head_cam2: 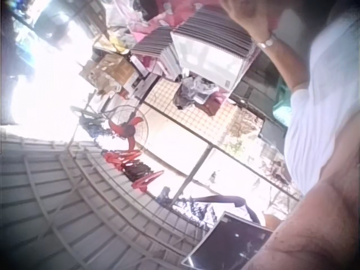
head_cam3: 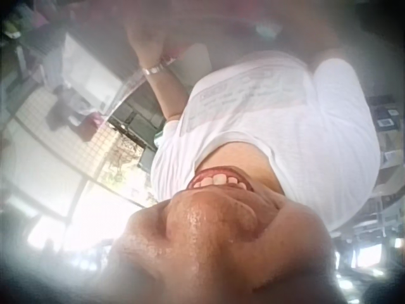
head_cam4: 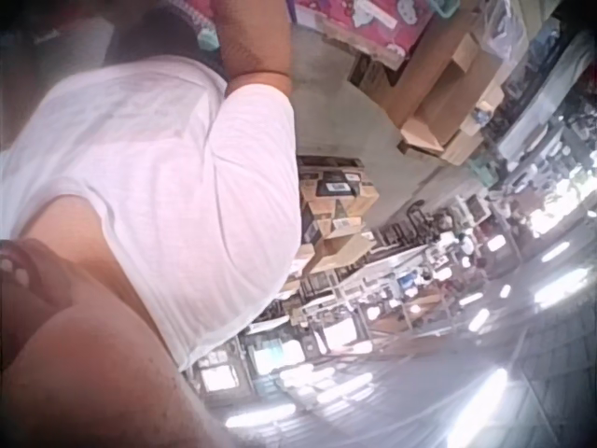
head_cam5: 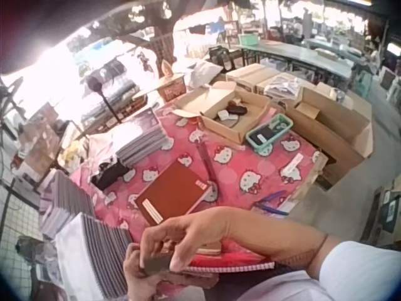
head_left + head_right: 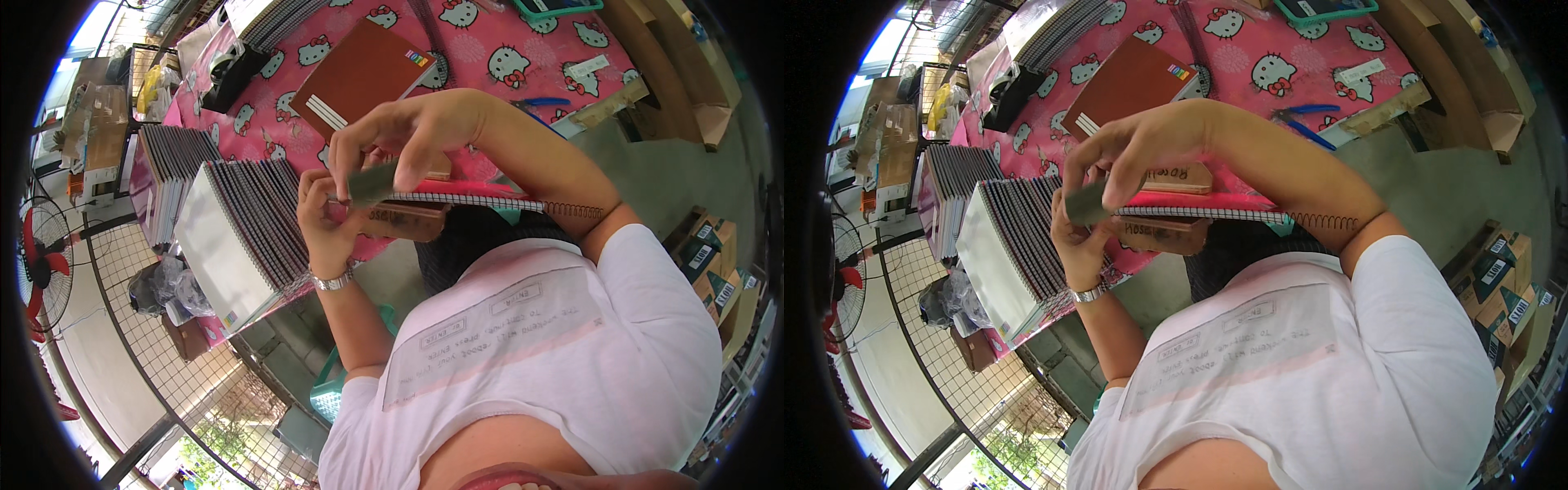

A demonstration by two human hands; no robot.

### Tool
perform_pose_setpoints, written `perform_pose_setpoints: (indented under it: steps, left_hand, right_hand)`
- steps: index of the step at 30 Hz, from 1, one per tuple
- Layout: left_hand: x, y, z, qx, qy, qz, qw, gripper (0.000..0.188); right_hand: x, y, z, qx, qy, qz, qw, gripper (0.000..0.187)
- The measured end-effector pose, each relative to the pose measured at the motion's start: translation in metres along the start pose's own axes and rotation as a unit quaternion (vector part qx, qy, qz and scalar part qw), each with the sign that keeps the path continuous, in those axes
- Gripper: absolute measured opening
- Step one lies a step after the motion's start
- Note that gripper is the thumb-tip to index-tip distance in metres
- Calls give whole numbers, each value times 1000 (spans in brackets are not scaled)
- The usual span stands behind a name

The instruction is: The person tapes a cardboard box shut using a tape dispenser, moves it onto a pallet, and then organizes a series of spiral notebooks by placing them into a stack one by one.

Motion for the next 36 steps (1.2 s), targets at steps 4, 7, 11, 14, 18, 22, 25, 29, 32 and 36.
perform_pose_setpoints:
  steps: [4, 7, 11, 14, 18, 22, 25, 29, 32, 36]
  left_hand:
    - [-23, 1, 0, 6, 157, -75, 985, 51]
    - [-37, -1, 0, 53, 234, -56, 969, 54]
    - [-49, -1, 6, 31, 298, -116, 947, 57]
    - [-45, 0, 12, 44, 329, -72, 941, 45]
    - [-48, 11, 14, 85, 225, -138, 961, 32]
    - [-7, 27, 39, 174, 196, -191, 946, 27]
    - [15, 34, 49, 162, 141, -176, 961, 30]
    - [9, 53, 33, 107, 160, -110, 975, 32]
    - [5, 45, 21, 41, 142, -58, 987, 27]
    - [6, 22, 9, -29, 55, -3, 998, 21]
  right_hand:
    - [-3, -5, -16, 172, 245, 60, 952, 46]
    - [2, -12, -4, 47, 39, 1, 998, 46]
    - [0, -11, -16, 146, 68, 41, 986, 46]
    - [8, -7, -19, 117, 96, 70, 986, 46]
    - [28, 47, -81, 272, 458, 129, 837, 45]
    - [7, 178, -119, 538, 672, 159, 483, 58]
    - [37, 276, -141, 492, 712, 149, 478, 70]
    - [53, 256, -61, 490, 744, 103, 443, 75]
    - [85, 274, -27, 448, 764, 135, 443, 70]
    - [88, 290, -25, 512, 728, 142, 432, 57]
Point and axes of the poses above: each hand's wrist, its own y-axis away from the middle knuckle, its own z-axis out of the palm, x = y × z, the point moved 3 cm from there along -y, towards the middle knuckle, and after that the axes turned 9 degrees about -y, right-handed, at the moved point
